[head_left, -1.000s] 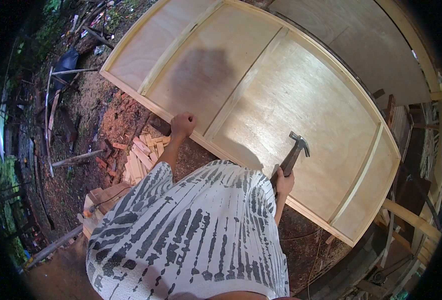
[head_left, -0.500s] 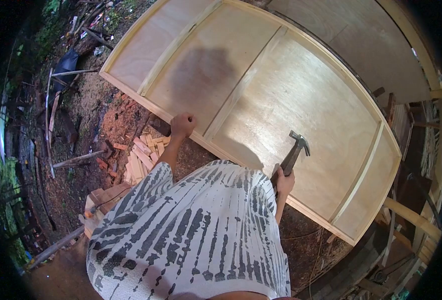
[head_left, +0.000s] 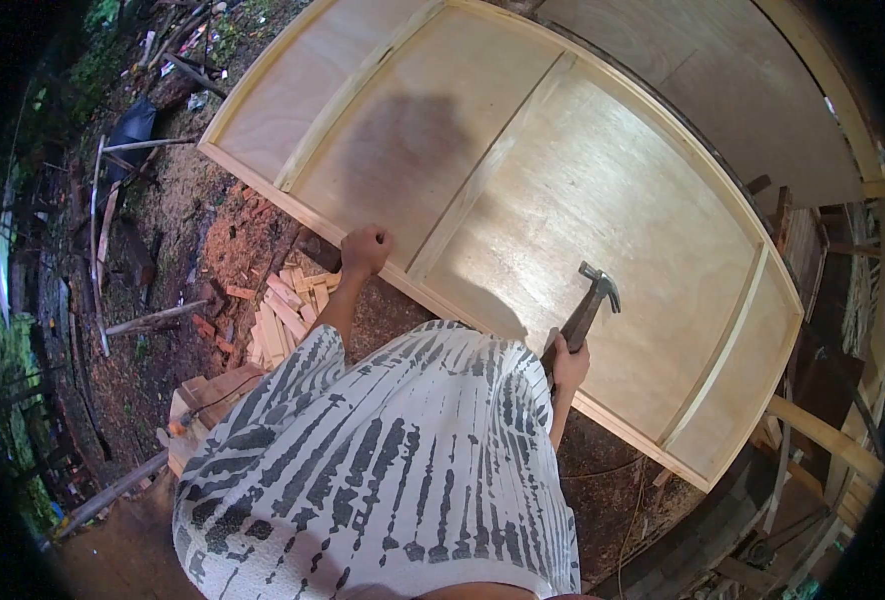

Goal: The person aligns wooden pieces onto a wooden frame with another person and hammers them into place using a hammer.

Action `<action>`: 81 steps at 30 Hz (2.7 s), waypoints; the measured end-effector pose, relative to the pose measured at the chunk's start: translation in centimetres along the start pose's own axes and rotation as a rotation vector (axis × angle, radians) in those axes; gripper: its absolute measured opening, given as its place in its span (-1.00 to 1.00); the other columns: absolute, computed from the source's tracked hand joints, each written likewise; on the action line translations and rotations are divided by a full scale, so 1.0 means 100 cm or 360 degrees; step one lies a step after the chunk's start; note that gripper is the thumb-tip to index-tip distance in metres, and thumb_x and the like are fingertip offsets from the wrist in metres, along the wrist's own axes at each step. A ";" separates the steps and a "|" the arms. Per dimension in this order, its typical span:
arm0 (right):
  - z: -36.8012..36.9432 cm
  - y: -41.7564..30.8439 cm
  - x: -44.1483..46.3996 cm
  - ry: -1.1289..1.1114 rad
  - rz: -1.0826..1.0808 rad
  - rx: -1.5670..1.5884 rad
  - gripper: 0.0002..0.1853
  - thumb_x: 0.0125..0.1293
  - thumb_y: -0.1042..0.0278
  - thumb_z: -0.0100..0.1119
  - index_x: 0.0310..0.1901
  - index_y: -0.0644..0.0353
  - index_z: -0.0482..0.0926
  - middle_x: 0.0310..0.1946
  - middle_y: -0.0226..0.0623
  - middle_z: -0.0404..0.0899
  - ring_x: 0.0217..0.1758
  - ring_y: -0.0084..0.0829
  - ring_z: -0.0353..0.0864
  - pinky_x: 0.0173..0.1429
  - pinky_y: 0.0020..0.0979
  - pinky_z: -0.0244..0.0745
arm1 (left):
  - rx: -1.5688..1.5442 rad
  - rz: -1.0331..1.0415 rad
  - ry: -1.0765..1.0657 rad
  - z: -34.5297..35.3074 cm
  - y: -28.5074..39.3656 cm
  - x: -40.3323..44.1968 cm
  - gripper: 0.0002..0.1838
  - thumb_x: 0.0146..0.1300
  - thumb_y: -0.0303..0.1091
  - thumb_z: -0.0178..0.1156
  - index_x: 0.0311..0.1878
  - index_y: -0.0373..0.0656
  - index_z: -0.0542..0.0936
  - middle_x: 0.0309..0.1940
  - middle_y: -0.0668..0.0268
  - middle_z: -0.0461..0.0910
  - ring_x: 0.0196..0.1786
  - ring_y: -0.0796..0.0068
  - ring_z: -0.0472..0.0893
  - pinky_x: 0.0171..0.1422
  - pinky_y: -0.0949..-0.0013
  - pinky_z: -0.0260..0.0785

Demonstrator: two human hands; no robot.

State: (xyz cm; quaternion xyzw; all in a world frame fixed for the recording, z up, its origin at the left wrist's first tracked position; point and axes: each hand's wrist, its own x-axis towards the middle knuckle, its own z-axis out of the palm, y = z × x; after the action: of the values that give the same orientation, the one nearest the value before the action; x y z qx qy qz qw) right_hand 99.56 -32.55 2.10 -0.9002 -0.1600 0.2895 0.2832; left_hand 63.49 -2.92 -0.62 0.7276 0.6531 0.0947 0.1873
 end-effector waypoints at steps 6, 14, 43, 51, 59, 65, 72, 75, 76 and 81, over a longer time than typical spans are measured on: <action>0.000 -0.002 0.000 0.0004 0.0013 -0.0013 -0.41 0.21 -0.10 0.42 0.07 0.25 0.69 -0.09 0.00 0.77 0.02 -0.05 0.76 0.12 -0.15 0.57 | 0.0023 -0.0033 -0.0044 -0.006 0.005 0.000 -0.71 0.24 -0.03 0.22 -0.32 -0.02 0.77 -0.33 0.11 0.74 -0.18 -0.06 0.71 -0.01 -0.06 0.53; 0.002 0.004 0.003 0.0012 -0.0015 -0.0009 -0.37 0.19 -0.17 0.41 0.05 0.27 0.68 -0.08 0.02 0.76 0.04 -0.02 0.75 0.13 -0.13 0.56 | 0.0065 0.0015 -0.0028 0.001 0.000 0.002 -0.71 0.23 -0.02 0.22 -0.31 0.00 0.76 -0.31 0.15 0.74 -0.16 -0.05 0.71 -0.01 -0.05 0.52; -0.022 -0.012 -0.013 -0.0068 0.0132 -0.0139 -0.31 0.18 -0.38 0.28 0.12 0.05 0.67 -0.11 0.00 0.76 0.03 0.05 0.74 0.13 -0.02 0.60 | 0.0170 -0.0007 -0.0053 0.015 -0.019 0.007 -0.69 0.18 -0.08 0.30 -0.25 -0.15 0.73 -0.29 0.04 0.73 -0.21 -0.03 0.71 -0.10 0.02 0.53; -0.018 -0.005 -0.010 -0.0067 0.0143 -0.0215 -0.27 0.16 -0.48 0.22 0.12 -0.01 0.67 -0.06 -0.06 0.76 0.06 0.02 0.73 0.15 0.00 0.60 | 0.0040 0.0091 0.0047 0.023 -0.029 0.002 -0.81 0.16 -0.21 0.30 -0.37 -0.12 0.74 -0.40 0.09 0.71 -0.31 -0.03 0.69 -0.13 -0.01 0.51; -0.013 0.001 -0.008 -0.0030 0.0094 -0.0213 -0.28 0.17 -0.45 0.24 0.14 -0.01 0.66 -0.08 -0.06 0.75 0.04 -0.01 0.73 0.12 -0.01 0.61 | 0.0030 0.0159 0.0016 0.013 -0.026 0.003 -0.69 0.18 -0.17 0.28 -0.38 -0.30 0.69 -0.43 -0.09 0.66 -0.32 -0.08 0.68 -0.13 -0.07 0.48; -0.007 0.008 -0.004 0.0000 0.0092 -0.0243 -0.28 0.16 -0.45 0.24 0.17 -0.05 0.66 -0.08 -0.06 0.75 0.03 0.01 0.74 0.11 0.00 0.61 | -0.0033 0.0221 -0.0015 0.022 -0.037 0.013 -0.64 0.15 -0.11 0.27 -0.35 -0.29 0.72 -0.39 -0.11 0.69 -0.31 -0.16 0.69 -0.10 -0.09 0.50; -0.012 0.003 -0.007 -0.0025 0.0130 -0.0175 -0.28 0.14 -0.43 0.28 0.17 -0.04 0.65 -0.08 -0.04 0.75 0.04 0.01 0.74 0.12 -0.01 0.61 | 0.0013 0.0189 -0.0087 0.032 -0.048 0.016 -0.58 0.15 -0.04 0.30 -0.28 -0.30 0.73 -0.33 -0.07 0.73 -0.27 -0.16 0.70 -0.07 -0.10 0.50; 0.004 0.026 0.011 -0.0097 0.0001 0.0097 -0.33 0.16 -0.25 0.39 0.14 0.11 0.64 -0.16 -0.12 0.76 -0.09 -0.12 0.76 0.05 -0.12 0.63 | 0.0096 0.0196 -0.0046 0.037 -0.053 0.013 -0.56 0.19 -0.04 0.29 -0.16 -0.31 0.73 -0.22 -0.05 0.75 -0.21 -0.12 0.71 -0.04 -0.08 0.50; 0.010 0.034 0.020 -0.0068 0.0016 0.0108 -0.33 0.16 -0.25 0.39 0.14 0.11 0.64 -0.16 -0.12 0.76 -0.09 -0.12 0.76 0.05 -0.12 0.63 | 0.0202 0.0170 0.0057 0.042 -0.052 0.013 -0.55 0.23 -0.06 0.28 -0.09 -0.31 0.72 -0.15 -0.04 0.75 -0.18 -0.09 0.71 -0.03 -0.06 0.49; 0.021 0.035 0.030 -0.0507 0.0448 0.1682 -0.71 0.42 0.27 0.27 0.01 0.33 0.62 -0.37 -0.34 0.63 -0.39 -0.50 0.61 -0.31 -0.44 0.56 | -0.0146 0.0167 -0.0570 0.058 -0.110 0.045 -0.64 0.32 0.05 0.24 -0.18 -0.05 0.76 -0.16 -0.02 0.77 -0.18 0.08 0.72 -0.09 -0.08 0.50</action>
State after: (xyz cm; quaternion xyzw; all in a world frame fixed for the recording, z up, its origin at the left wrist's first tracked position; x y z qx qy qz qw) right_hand 101.06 -33.06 -2.71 -0.5941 0.0872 0.4975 0.6261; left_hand 56.26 1.48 -10.79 0.7566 0.5654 0.0029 0.3283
